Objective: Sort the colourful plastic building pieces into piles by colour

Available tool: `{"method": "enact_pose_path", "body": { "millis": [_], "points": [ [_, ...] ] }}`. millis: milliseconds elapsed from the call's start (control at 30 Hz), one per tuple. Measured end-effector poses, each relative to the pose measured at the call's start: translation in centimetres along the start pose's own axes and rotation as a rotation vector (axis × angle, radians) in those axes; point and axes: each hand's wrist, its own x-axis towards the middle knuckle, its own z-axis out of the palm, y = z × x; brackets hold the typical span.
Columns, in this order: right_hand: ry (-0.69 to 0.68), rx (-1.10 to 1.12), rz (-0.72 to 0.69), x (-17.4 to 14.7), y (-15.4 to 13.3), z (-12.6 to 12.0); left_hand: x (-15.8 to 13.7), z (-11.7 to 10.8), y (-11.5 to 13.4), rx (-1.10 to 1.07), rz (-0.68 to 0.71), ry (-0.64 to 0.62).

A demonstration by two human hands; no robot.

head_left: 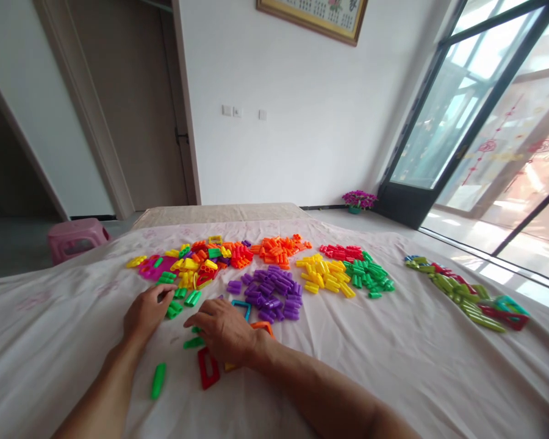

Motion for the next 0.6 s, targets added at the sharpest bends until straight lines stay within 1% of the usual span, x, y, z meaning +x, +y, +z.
{"method": "enact_pose_path", "body": {
  "millis": [67,133,200,267,333,400,433,500,600],
  "points": [
    [0.047,0.051,0.044,-0.1,0.6,-1.3,0.0,0.0,0.0,0.002,0.006,-0.001],
    [0.132,0.088,0.148,-0.4,2.1,-3.2,0.0,-0.1,0.0,0.004,0.008,-0.003],
    [0.244,0.105,0.298,-1.0,4.5,-5.6,0.0,-0.1,0.0,0.002,0.007,-0.005],
    [0.363,0.078,0.453,-2.2,7.6,-8.3,0.0,-0.1,0.0,-0.001,0.002,-0.012],
    [0.484,0.001,0.623,-4.0,10.8,-11.0,0.0,0.0,-0.1,-0.006,-0.002,-0.016],
    [0.599,-0.114,0.824,-6.5,13.8,-13.5,0.0,0.1,-0.3,-0.016,0.004,-0.015],
    [0.644,-0.151,0.884,-7.9,15.0,-14.5,0.1,0.2,-0.4,-0.022,0.008,-0.013],
    [0.728,-0.249,1.018,-10.9,17.0,-16.1,0.1,0.3,-0.5,-0.022,0.003,-0.014],
    [0.81,-0.394,1.176,-15.0,18.9,-17.3,0.2,0.3,-0.6,-0.011,-0.017,-0.025]
  ]
}}
